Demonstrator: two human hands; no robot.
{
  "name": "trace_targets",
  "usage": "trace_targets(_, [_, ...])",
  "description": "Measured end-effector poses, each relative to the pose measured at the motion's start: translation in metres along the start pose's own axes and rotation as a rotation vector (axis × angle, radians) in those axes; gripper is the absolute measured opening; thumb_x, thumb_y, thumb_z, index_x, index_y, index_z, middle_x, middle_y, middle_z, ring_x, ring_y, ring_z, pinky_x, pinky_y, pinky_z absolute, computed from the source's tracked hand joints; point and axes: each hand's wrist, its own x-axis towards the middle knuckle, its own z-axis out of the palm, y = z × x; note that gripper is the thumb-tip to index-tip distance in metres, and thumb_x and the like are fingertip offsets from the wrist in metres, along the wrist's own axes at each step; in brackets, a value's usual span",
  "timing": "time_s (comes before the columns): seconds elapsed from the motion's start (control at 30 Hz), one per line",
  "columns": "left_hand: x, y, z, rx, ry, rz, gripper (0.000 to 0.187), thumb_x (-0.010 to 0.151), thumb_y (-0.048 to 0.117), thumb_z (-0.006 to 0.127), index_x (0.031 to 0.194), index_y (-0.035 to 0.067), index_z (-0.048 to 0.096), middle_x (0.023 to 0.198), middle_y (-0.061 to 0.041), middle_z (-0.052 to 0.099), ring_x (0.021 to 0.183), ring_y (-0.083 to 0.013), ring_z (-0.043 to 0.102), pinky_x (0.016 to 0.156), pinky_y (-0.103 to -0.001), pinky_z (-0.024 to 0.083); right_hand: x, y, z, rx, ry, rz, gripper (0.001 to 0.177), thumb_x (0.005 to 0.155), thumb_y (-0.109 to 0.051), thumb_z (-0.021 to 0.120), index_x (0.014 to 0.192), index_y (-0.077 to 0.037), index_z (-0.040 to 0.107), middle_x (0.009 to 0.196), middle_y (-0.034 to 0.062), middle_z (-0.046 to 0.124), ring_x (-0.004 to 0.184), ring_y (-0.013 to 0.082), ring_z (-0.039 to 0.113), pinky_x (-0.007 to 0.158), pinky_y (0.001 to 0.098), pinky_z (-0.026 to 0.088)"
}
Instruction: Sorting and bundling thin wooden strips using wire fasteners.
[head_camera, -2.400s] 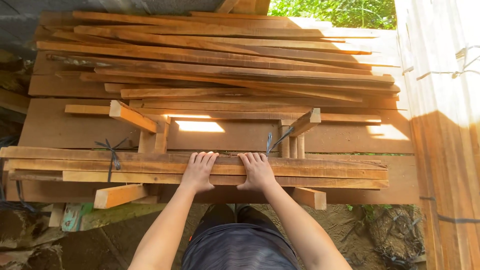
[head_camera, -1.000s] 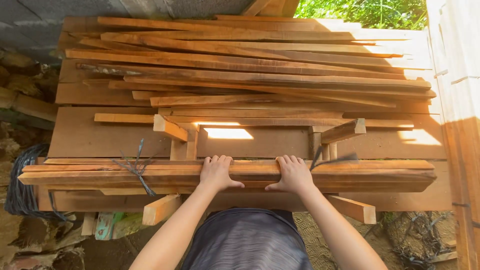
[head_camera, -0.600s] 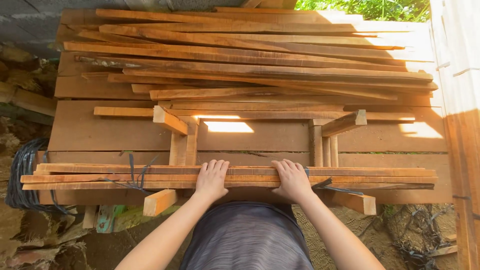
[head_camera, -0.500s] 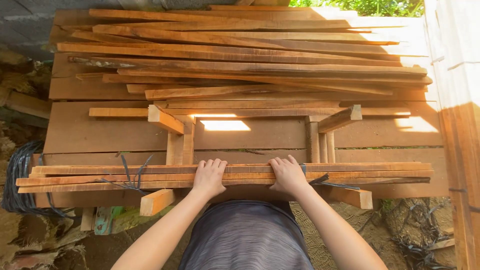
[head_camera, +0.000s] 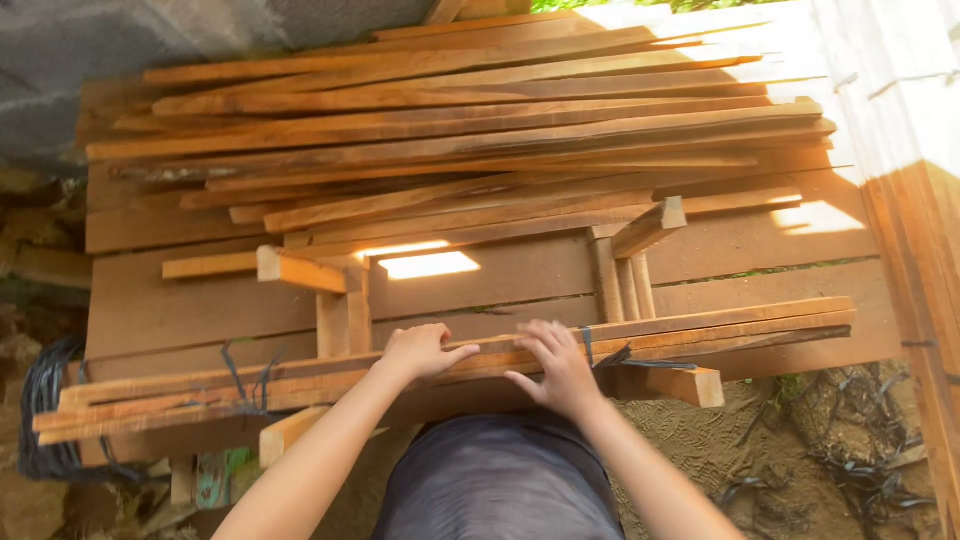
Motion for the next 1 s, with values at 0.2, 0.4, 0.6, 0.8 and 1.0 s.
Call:
trace_targets(0.2, [0.115,0.091,0.035,-0.286,0.006,0.313,0.08,0.083,0.069,0.058,0.132,0.007,0.065,0.133,-0.011,0.069,0.121,-0.0275,0.068,0.101,-0.038,0.054,-0.112,0.012,0.025,0.794,0.503,0.923,0.018,0.096,-0.012,0.063,0.092,0.003,0.072,0.079,0.0076,0.074,0.072,0.0142,0.068,0.071,0.0247,0.056])
trace_targets(0.4, [0.176,0.193,0.068,-0.188,-0.273,0.303,0.099,0.086,0.093,0.029,0.14,0.017,0.062,0.145,-0.01,0.062,0.142,-0.0302,0.05,0.119,-0.046,0.038,-0.093,0.06,0.027,1.273,0.598,1.427,0.066,0.105,-0.037,0.061,0.153,0.002,0.038,0.149,0.0305,0.047,0.137,0.0447,0.05,0.115,0.0591,0.033])
trace_targets(0.6, [0.126,0.228,0.047,-0.101,-0.326,0.268,0.1,0.09,0.085,0.013,0.144,0.014,0.058,0.145,-0.018,0.059,0.143,-0.0348,0.048,0.119,-0.048,0.037,-0.033,0.055,-0.021,1.591,0.666,1.482,0.068,0.105,-0.05,0.056,0.158,-0.012,0.037,0.162,0.0236,0.034,0.151,0.0432,0.03,0.117,0.072,0.001])
trace_targets(0.8, [0.104,0.234,0.036,-0.049,-0.221,0.283,0.081,0.096,0.074,0.018,0.135,0.019,0.064,0.135,-0.02,0.066,0.136,-0.0386,0.054,0.114,-0.052,0.043,-0.022,0.029,-0.061,1.58,0.612,1.432,0.077,0.106,-0.05,0.052,0.16,-0.002,0.026,0.165,0.0267,0.025,0.154,0.0446,0.019,0.118,0.0723,0.003])
trace_targets(1.0, [0.11,0.23,0.05,-0.01,-0.12,0.262,0.071,0.097,0.072,0.02,0.123,0.028,0.07,0.125,-0.016,0.071,0.128,-0.0363,0.061,0.107,-0.05,0.049,-0.03,0.028,-0.062,1.5,0.477,1.436,0.076,0.108,-0.055,0.045,0.161,-0.005,0.024,0.167,0.0214,0.026,0.155,0.0402,0.017,0.116,0.0747,-0.003])
